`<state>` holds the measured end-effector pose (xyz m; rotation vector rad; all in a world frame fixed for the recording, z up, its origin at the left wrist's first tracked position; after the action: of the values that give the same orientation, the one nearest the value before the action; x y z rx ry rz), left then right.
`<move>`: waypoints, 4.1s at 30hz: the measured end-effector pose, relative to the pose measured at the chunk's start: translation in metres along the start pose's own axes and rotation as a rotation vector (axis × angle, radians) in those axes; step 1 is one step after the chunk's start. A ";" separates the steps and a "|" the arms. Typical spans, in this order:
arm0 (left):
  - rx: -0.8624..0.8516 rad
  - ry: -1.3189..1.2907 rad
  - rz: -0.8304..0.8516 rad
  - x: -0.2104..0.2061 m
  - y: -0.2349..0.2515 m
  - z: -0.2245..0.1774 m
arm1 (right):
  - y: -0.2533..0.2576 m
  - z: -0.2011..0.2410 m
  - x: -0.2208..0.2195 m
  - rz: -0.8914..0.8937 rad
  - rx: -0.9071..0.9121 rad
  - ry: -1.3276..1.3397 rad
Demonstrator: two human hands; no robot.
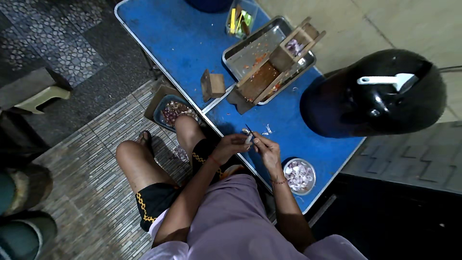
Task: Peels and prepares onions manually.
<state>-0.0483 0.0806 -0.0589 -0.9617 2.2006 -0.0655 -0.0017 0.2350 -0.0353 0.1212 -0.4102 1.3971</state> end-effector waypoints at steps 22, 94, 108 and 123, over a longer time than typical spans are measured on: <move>-0.012 -0.278 -0.033 -0.005 0.009 0.009 | 0.007 -0.033 0.029 -0.099 -0.331 -0.679; -0.193 -0.023 -0.123 0.000 0.003 -0.002 | -0.013 0.004 -0.010 -0.051 -0.169 0.384; -0.044 -0.124 -0.166 -0.002 0.005 0.004 | 0.010 -0.050 0.019 -0.102 -0.390 -0.625; -0.004 -0.169 -0.256 -0.002 0.006 0.006 | -0.021 -0.007 -0.006 0.057 -0.005 -0.029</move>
<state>-0.0469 0.0876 -0.0637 -1.2016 1.9160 -0.0953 0.0198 0.2282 -0.0408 0.1266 -0.4436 1.4520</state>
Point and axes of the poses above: each hand's wrist, its own y-axis towards the middle knuckle, its own x-axis out of the back of the hand, z = x × y, the point moved 5 cm from there along y, towards the middle knuckle, and after that the axes turned 6 degrees about z, right-handed, at the moved point
